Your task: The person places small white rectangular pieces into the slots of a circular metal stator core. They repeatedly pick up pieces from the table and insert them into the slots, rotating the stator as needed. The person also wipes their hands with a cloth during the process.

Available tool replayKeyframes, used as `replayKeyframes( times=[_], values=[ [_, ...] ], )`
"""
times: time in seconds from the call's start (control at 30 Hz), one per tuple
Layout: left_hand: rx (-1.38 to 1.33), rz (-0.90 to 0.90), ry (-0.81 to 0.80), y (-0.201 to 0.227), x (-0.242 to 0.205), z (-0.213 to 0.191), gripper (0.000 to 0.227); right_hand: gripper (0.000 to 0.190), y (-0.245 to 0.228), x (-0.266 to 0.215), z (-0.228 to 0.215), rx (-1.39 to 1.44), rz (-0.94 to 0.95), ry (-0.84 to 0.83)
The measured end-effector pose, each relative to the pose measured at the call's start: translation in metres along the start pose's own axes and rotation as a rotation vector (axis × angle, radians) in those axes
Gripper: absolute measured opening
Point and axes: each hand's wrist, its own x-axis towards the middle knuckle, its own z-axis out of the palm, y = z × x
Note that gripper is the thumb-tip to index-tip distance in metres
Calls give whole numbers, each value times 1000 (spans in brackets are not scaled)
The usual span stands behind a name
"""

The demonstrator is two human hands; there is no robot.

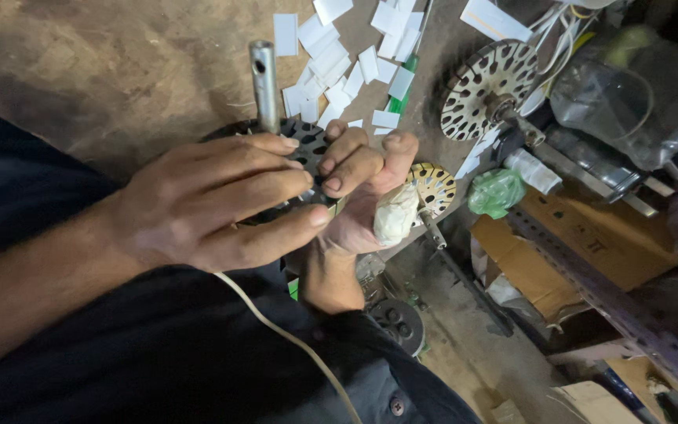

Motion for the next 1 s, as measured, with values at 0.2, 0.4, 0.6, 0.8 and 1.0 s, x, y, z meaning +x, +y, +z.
replayKeyframes(
  times=[0.2,0.4,0.6,0.8,1.0],
  values=[
    [-32,2,13,-3,-2,1,43,53,0,-1,1,23,22,34],
    [-80,-18,18,-1,0,-3,41,52,1,-2,1,28,19,35],
    [-26,-16,-13,-3,-4,-2,40,56,3,-1,0,38,14,31],
    [-13,-173,-146,4,13,-20,52,63,-11,-1,18,251,207,86],
    [-44,-619,-246,11,14,-65,75,47,5,-3,43,470,355,24]
  ],
)
